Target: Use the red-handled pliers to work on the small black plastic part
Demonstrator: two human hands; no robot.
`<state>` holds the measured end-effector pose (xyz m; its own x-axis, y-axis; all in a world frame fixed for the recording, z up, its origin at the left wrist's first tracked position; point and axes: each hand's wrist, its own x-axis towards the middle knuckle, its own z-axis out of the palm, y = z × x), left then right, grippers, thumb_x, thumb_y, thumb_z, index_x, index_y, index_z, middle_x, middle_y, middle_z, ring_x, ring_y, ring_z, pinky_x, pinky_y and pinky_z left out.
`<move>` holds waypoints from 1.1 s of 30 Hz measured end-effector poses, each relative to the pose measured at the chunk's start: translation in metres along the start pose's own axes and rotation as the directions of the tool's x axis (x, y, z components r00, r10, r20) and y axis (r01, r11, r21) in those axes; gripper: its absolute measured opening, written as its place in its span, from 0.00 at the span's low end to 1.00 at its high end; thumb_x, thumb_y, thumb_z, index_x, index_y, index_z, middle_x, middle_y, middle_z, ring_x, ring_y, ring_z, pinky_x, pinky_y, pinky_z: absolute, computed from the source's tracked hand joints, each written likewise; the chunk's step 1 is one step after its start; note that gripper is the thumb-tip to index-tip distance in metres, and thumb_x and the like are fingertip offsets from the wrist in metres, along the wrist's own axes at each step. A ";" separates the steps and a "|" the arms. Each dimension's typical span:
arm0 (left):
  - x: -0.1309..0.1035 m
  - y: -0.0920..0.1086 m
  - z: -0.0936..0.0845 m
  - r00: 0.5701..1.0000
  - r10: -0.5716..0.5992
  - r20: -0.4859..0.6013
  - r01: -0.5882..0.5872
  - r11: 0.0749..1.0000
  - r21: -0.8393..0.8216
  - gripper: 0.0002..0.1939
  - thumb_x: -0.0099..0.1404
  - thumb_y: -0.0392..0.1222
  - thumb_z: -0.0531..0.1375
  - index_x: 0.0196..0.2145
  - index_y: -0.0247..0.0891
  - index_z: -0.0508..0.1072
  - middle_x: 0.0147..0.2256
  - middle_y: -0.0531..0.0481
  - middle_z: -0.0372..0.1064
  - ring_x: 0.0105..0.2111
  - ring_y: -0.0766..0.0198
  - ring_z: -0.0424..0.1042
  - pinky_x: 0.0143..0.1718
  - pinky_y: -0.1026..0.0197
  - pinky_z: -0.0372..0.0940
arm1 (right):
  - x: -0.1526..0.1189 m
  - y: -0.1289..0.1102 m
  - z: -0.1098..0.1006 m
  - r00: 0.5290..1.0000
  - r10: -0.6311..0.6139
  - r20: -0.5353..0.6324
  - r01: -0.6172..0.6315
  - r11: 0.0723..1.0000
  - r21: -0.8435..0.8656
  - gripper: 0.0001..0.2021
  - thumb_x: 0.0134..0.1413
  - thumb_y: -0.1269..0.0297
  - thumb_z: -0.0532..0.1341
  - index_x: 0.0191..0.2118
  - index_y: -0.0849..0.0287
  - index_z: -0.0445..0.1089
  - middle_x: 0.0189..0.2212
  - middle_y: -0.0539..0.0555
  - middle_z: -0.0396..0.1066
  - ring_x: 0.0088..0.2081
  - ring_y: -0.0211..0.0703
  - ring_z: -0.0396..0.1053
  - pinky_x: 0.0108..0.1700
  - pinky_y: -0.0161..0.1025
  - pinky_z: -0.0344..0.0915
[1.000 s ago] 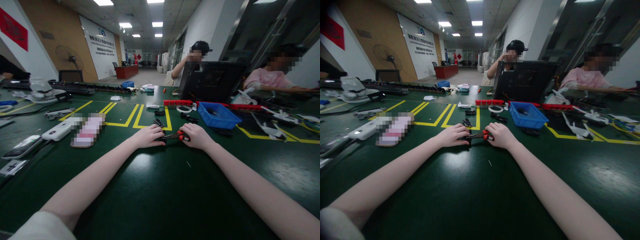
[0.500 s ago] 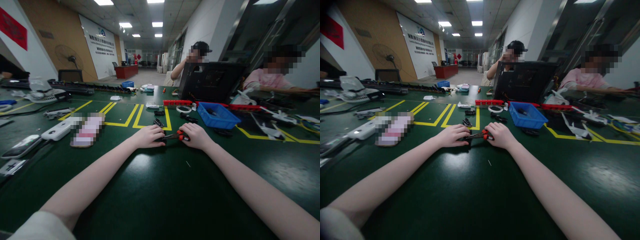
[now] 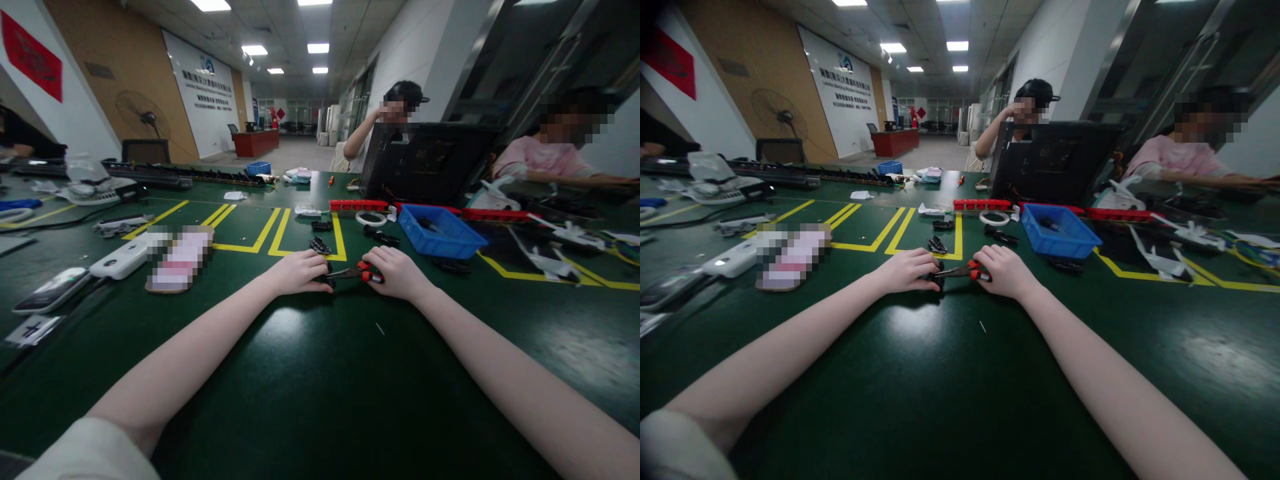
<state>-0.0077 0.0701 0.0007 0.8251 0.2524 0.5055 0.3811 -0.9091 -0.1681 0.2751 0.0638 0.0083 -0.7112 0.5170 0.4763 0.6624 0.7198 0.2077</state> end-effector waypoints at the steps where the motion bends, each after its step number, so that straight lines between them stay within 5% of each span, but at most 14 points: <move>1: 0.000 0.000 0.000 1.000 -0.001 0.000 0.001 1.000 0.003 0.21 0.69 0.57 0.54 0.37 0.34 0.72 0.38 0.43 0.73 0.39 0.56 0.70 0.39 0.57 0.68 | 0.000 0.000 0.000 1.000 0.000 0.002 0.000 1.000 0.000 0.13 0.48 0.68 0.60 0.42 0.61 0.69 0.37 0.60 0.71 0.37 0.51 0.67 0.39 0.44 0.62; 33: 0.000 -0.001 0.001 1.000 -0.007 0.007 0.006 1.000 0.028 0.23 0.70 0.58 0.52 0.38 0.34 0.73 0.37 0.44 0.73 0.38 0.57 0.70 0.38 0.58 0.66 | 0.001 -0.001 -0.001 1.000 0.013 0.009 -0.013 1.000 -0.002 0.11 0.49 0.68 0.59 0.41 0.61 0.67 0.37 0.60 0.71 0.37 0.50 0.67 0.39 0.43 0.62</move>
<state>-0.0077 0.0714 -0.0004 0.8255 0.2606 0.5006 0.3979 -0.8978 -0.1887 0.2740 0.0628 0.0095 -0.7047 0.5302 0.4715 0.6718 0.7124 0.2031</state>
